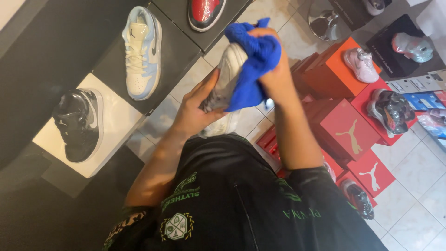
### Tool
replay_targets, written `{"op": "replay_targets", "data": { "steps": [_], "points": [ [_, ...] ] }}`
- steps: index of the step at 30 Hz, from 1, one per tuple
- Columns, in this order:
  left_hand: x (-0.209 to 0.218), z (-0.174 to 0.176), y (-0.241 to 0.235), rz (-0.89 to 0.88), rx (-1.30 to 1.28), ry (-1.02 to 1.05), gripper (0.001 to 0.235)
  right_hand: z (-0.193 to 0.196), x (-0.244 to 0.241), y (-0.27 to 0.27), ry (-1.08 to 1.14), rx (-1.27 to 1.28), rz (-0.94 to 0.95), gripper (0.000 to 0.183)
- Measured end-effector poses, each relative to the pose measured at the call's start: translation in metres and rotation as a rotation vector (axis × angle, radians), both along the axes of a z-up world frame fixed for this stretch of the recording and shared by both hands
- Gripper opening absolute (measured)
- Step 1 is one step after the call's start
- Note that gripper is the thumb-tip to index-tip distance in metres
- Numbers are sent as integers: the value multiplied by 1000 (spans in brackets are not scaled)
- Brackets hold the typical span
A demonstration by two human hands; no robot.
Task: Wiping a shoe and shoe boxes with a cloth to clean them.
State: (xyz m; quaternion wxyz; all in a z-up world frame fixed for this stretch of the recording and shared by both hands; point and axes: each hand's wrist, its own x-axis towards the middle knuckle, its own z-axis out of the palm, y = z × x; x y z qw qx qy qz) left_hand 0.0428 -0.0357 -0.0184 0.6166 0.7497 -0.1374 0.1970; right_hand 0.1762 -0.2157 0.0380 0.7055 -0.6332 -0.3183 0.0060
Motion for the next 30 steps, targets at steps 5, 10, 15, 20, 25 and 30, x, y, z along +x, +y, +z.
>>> {"op": "replay_targets", "data": {
  "steps": [5, 10, 15, 20, 25, 30],
  "points": [
    [-2, 15, 13, -85, 193, -59, 80, 27, 23, -13, 57, -160, 238, 49],
    [-2, -7, 17, -142, 66, -59, 85, -41, 21, -3, 535, -178, 77, 39],
    [14, -19, 5, -85, -555, 13, 81, -195, 13, -5, 885, -90, -45, 39],
    [17, -26, 20, 38, -621, 63, 87, -150, -30, -1, 867, -148, -17, 55],
    [25, -19, 30, 97, -524, 102, 87, -167, -56, -29, 975, -250, 16, 58],
    [32, 3, 22, 153, -478, 200, 85, -152, -99, -46, 893, -157, 99, 37]
  ]
}}
